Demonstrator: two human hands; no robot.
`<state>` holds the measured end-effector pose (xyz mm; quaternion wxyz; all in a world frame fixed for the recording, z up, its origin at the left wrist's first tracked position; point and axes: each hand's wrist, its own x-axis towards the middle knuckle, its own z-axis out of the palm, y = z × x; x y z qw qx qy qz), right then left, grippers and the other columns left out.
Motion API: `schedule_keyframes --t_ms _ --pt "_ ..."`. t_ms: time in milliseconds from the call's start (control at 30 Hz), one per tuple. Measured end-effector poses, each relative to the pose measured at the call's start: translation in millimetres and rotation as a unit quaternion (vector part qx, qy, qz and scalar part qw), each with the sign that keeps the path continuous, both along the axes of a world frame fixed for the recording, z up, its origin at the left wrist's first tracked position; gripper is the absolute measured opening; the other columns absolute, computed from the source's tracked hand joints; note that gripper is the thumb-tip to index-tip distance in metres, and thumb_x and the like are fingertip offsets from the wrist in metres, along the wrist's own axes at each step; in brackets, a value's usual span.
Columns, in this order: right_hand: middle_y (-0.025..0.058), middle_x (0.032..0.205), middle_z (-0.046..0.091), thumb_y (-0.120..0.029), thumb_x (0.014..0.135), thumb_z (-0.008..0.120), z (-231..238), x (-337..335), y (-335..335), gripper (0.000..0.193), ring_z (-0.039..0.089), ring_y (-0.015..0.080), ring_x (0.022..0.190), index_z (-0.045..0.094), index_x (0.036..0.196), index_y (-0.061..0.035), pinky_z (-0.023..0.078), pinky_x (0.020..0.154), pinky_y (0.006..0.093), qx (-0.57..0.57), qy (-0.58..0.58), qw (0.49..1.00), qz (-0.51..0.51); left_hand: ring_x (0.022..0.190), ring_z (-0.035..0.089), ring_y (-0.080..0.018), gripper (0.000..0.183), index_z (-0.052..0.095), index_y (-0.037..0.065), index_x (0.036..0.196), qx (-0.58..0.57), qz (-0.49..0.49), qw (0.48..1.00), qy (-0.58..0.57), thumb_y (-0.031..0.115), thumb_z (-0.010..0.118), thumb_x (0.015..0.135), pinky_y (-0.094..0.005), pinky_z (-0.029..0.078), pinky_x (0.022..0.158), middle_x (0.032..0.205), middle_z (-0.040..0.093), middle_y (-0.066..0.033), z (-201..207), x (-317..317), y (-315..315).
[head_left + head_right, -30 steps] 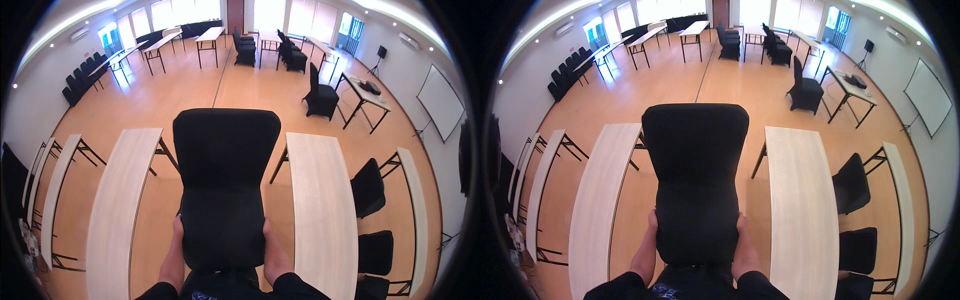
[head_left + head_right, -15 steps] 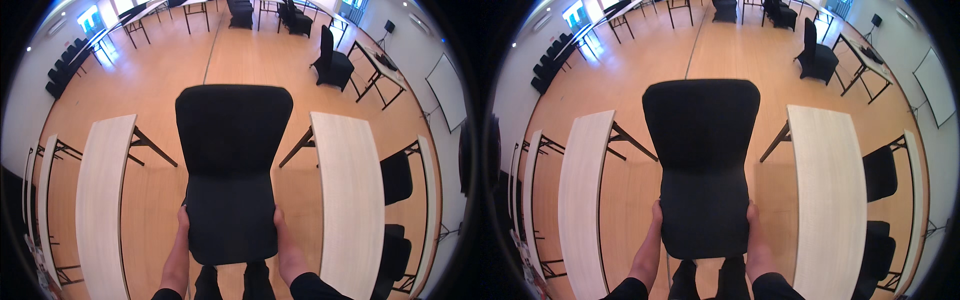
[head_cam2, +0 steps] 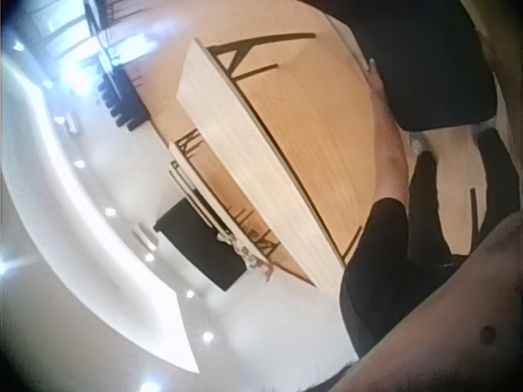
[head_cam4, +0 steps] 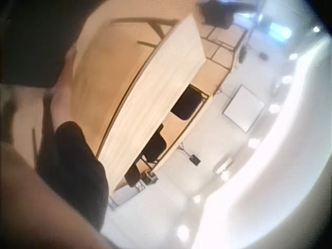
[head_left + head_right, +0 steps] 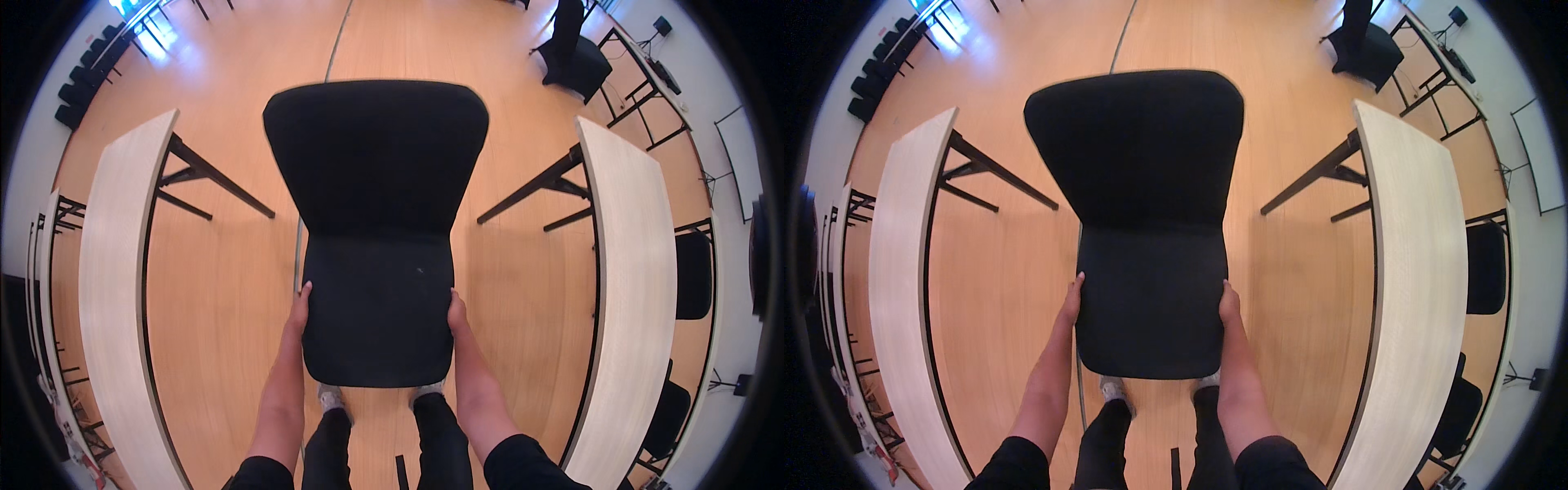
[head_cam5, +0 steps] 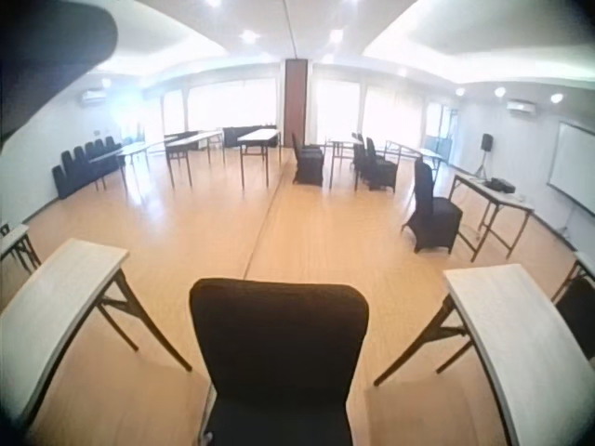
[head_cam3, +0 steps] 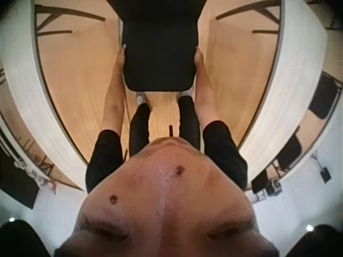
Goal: The person picks up a black chair from a stack against a wall, carries it across a room filled with tables, and places it between two tables, before returning to the stack to pick up another chair.
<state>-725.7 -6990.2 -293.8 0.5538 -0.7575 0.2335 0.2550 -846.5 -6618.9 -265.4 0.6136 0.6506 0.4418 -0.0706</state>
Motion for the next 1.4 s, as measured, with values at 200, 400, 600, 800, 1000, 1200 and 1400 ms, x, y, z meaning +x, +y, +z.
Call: schedule_keyframes --t_ms 200,400,600,800,1000,1200,1400 --pt "0.0178 0.108 0.053 -0.036 0.088 0.03 -37 -35 -23 0.052 0.051 0.0254 0.097 0.048 0.109 0.0071 0.037 0.085 0.0321 0.036 -0.025 0.999 0.003 0.107 0.044 -0.0283 0.073 0.031 -0.008 0.119 0.104 -0.086 0.99 0.033 0.048 0.052 0.077 -0.033 0.034 0.091 0.118 0.042 -0.0215 10 11 9" --pt "0.016 0.103 0.052 -0.041 0.086 0.031 -13 -141 -54 0.05 0.051 0.0268 0.09 0.043 0.111 0.0012 0.041 0.076 0.0386 -0.012 0.14 0.99 0.031 0.114 0.034 -0.0284 0.07 0.023 -0.005 0.123 0.256 -0.034 0.944 -0.207 0.016 0.065 0.072 -0.0344 0.032 0.092 0.123 0.032 -0.0196 145 71 59" --pt "0.0216 0.103 0.05 -0.054 0.08 0.032 20 -253 -44 0.067 0.053 0.0347 0.092 0.035 0.12 -0.0006 0.044 0.078 0.0427 0.208 0.302 0.884 -0.29 0.12 0.029 -0.0311 0.084 0.02 0.005 0.129 0.317 -0.172 0.852 -0.379 0.031 0.07 0.067 -0.045 0.029 0.094 0.131 0.024 -0.018 330 183 45" --pt "0.02 0.13 0.026 -0.059 0.077 0.037 82 -254 39 0.081 0.032 0.0343 0.118 0.016 0.131 -0.0025 0.024 0.098 0.0455 0.432 0.233 0.769 -0.41 0.117 0.034 -0.0292 0.08 0.033 0.003 0.124 0.377 -0.276 0.832 -0.298 0.047 0.066 0.066 -0.0379 0.032 0.094 0.124 0.035 -0.0183 345 211 24" --pt "0.0167 0.131 0.024 -0.055 0.073 0.045 101 -233 30 0.085 0.03 0.0326 0.118 0.013 0.132 -0.0023 0.021 0.099 0.0439 0.405 0.247 0.815 -0.332 0.103 0.048 -0.0303 0.069 0.044 -0.001 0.111 0.427 -0.31 0.832 -0.174 0.051 0.06 0.069 -0.0365 0.04 0.084 0.11 0.048 -0.0209 362 233 24" --pt "0.0141 0.127 0.032 -0.05 0.071 0.049 91 -223 20 0.08 0.036 0.0309 0.11 0.02 0.13 -0.0055 0.029 0.094 0.0429 0.364 0.267 0.828 -0.332 0.09 0.054 -0.0336 0.053 0.048 0.0 0.091 0.518 -0.253 0.811 -0.102 0.05 0.055 0.073 -0.0396 0.043 0.075 0.093 0.056 -0.0198 372 217 2" --pt "0.0112 0.12 0.038 -0.045 0.073 0.049 112 -159 -19 0.065 0.04 0.0294 0.106 0.03 0.124 -0.0092 0.038 0.084 0.0442 0.307 0.169 0.855 -0.383 0.083 0.054 -0.0362 0.053 0.048 0.0 0.082 0.585 -0.203 0.783 -0.061 0.052 0.051 0.075 -0.0417 0.043 0.071 0.084 0.057 -0.0203 371 181 25"
